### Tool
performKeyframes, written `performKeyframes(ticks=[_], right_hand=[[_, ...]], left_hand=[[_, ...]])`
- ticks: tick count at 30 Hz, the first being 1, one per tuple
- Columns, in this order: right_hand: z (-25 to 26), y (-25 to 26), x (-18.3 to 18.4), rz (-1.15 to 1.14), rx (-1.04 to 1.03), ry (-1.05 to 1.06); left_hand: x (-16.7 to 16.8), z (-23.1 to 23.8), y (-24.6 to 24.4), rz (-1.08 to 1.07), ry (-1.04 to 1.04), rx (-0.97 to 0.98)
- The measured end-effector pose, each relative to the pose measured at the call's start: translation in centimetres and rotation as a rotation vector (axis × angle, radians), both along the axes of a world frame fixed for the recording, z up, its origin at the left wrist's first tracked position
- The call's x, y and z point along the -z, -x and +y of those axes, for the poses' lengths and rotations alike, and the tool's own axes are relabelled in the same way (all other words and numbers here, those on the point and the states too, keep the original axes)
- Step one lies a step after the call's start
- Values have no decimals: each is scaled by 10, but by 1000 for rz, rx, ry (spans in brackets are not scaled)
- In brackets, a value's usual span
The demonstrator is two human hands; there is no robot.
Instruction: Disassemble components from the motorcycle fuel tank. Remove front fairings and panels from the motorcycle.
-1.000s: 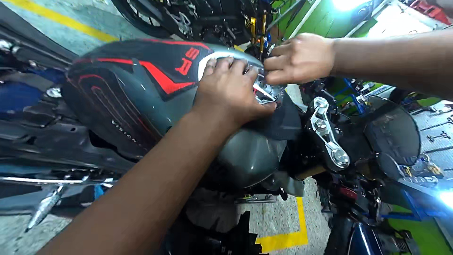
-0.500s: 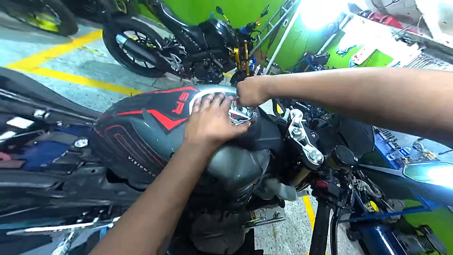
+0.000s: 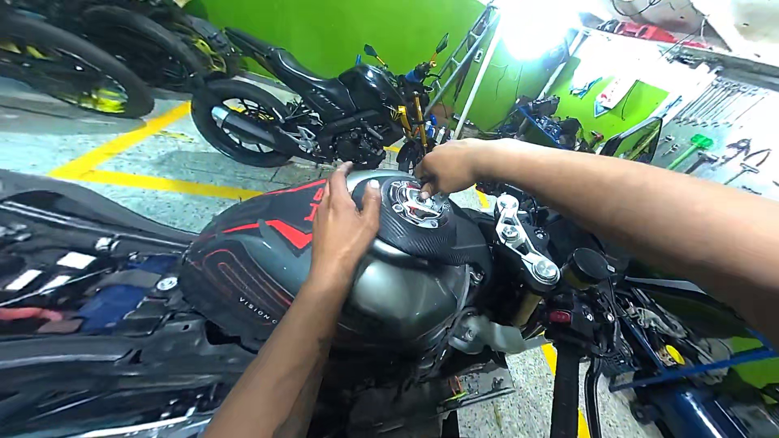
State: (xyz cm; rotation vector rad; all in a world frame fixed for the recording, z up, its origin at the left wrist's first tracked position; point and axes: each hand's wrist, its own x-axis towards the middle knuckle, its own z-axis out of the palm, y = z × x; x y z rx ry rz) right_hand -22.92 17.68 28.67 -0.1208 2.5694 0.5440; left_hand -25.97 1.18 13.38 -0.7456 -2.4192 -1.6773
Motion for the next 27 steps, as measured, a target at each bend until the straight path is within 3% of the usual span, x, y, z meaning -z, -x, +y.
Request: performKeyframes(ticks=[5,11,14,16,19,21,24,27], right_hand=[[6,1,1,69,-52,65],[-17,-5,-26,132,-63,-36],[-43,-14,-45,179,-47,-120],[-67,-20,-58,217,-69,-170],[-108,-33,-84,267,-102,-235],[-134,-49,-99,338,-181,-250],[-180,-84,-110,467,-385,-203],[-219,-123,-106,616,-702,-72]], left_hand=[[-3,-1,-3,-53,-25,-51],[-5,-4,2,-120,-137,-103],[-1,-11,6,-171,-287,7],[-2,-18,0,-272,-501,99],[-23,-38,-44,-621,-861,287],[-34,-57,-83,-703,-1034,378],[-38,-91,-133,-570,-1115,373],[-30,-135,-174,-461,-1152,234]])
